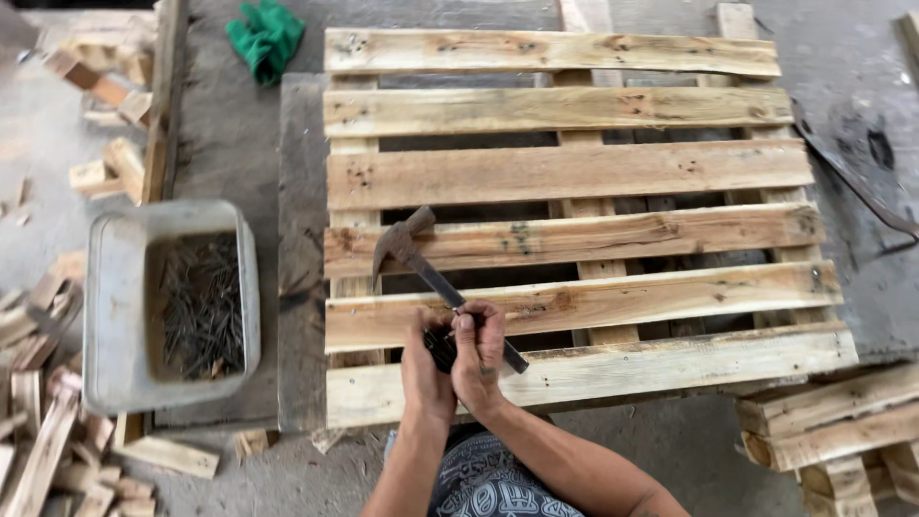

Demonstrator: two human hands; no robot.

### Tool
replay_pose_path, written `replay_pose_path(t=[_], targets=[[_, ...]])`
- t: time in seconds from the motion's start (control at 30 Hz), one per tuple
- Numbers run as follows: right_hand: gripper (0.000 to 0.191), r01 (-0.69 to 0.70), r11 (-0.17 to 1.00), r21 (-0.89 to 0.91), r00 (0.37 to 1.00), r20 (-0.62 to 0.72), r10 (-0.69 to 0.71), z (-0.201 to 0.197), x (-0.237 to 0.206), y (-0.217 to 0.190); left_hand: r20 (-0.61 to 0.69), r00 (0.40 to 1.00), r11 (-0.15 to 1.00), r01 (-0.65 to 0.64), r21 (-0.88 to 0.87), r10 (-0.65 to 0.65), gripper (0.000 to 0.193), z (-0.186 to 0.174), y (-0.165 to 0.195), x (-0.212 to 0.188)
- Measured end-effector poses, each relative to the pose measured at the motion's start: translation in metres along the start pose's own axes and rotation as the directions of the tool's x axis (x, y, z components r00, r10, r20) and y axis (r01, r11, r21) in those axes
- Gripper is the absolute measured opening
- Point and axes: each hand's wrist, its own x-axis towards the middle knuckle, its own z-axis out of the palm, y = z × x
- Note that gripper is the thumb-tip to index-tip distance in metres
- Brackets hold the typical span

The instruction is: The person gathers nails from a container and uses a hammer to drive them into a wooden pallet. The person repeatedly picks up nails, positions them on the pallet slats, and strikes them with the hammer to secure the wood pieces.

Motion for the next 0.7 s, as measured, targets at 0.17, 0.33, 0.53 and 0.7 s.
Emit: replay_pose_path(t=[0.17, 0.33, 0.53, 0.7], targets=[[0.013, -0.144, 0.98, 0.14, 0.979, -0.126, 0.162, -0.004, 0.006, -0.011, 0.195, 0.979, 0.996, -0.071, 0.053, 0.06, 0.034, 0.005, -0.003, 0.009], [0.008, -0.216, 0.929, 0.301, 0.965, -0.081, 0.25, -0.013, 0.013, -0.033, 0.18, 0.968, 0.984, 0.176, 0.014, -0.176, 0.037, 0.005, 0.017, 0.017], [0.018, -0.435, 0.786, 0.438, 0.878, 0.012, 0.479, -0.027, 0.017, -0.037, 0.322, 0.943, 0.921, -0.045, 0.386, -0.088, 0.01, -0.005, 0.039, -0.001], [0.024, -0.515, 0.838, 0.18, 0.853, 0.201, 0.482, -0.024, 0.007, -0.033, 0.452, 0.884, 0.776, -0.2, 0.598, -0.12, 0.019, -0.036, 0.061, -0.002]])
